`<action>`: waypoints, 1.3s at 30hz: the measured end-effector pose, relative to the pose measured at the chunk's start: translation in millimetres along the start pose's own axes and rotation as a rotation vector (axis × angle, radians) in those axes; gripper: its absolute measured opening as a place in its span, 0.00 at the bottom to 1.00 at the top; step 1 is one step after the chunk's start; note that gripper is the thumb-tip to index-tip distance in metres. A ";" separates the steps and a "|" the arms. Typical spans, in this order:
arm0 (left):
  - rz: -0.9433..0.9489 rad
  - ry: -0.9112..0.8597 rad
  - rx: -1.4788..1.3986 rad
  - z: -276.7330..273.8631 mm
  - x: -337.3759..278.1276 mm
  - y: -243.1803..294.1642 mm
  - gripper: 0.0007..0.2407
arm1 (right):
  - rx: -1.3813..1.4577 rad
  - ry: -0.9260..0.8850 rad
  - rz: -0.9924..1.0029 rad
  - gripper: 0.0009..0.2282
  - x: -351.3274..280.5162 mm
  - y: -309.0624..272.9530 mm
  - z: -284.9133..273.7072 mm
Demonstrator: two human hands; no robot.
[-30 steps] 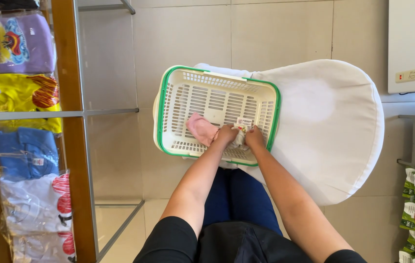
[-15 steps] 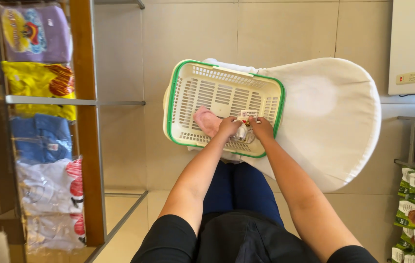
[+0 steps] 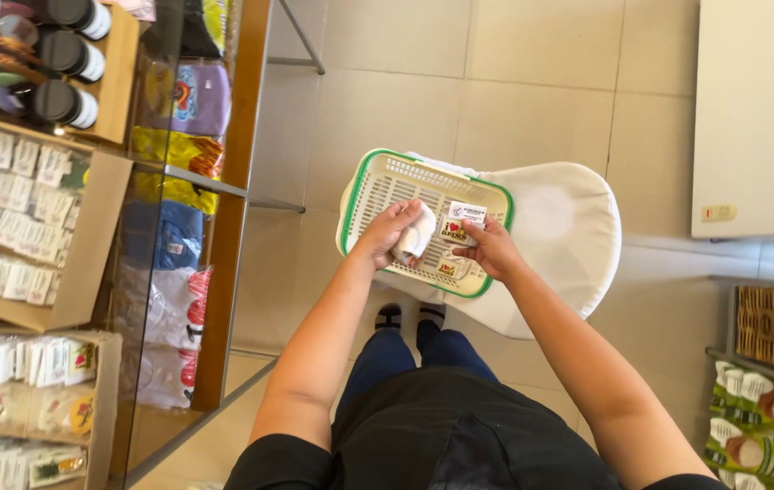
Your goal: Sorting and organizing small merchandise packets on display shelves in a store.
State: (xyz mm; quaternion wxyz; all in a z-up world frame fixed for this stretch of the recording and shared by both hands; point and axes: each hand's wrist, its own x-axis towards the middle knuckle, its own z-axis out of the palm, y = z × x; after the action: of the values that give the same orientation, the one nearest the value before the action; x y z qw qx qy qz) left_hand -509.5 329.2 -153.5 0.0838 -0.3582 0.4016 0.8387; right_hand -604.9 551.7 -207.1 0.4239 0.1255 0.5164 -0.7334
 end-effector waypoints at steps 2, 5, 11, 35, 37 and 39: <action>0.101 -0.020 -0.008 25.0 -45.9 36.9 0.30 | 0.010 -0.035 0.002 0.10 -13.5 -11.0 13.2; 0.423 0.049 0.319 35.7 -77.6 54.2 0.30 | 0.075 -0.097 0.012 0.09 -29.5 -17.3 35.3; 1.201 0.169 1.217 36.5 -103.6 54.2 0.15 | 0.237 -0.205 -0.016 0.10 -48.5 -26.0 100.1; 1.626 0.275 1.324 -111.2 -156.9 131.0 0.11 | 0.553 -0.240 -0.022 0.12 6.5 40.5 251.8; 1.616 0.226 1.304 -118.8 -155.1 134.6 0.12 | 0.541 -0.227 -0.044 0.13 -7.3 33.8 258.1; 1.518 0.148 1.227 -118.5 -159.8 143.4 0.11 | 0.461 -0.192 -0.085 0.14 -20.3 26.4 263.6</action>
State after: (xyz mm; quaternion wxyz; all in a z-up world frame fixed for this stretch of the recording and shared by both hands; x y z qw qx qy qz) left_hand -391.1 170.6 -8.6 -0.3319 0.0493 0.8961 0.2906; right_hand -505.8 331.1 -96.9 0.3996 0.1269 0.2976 -0.8577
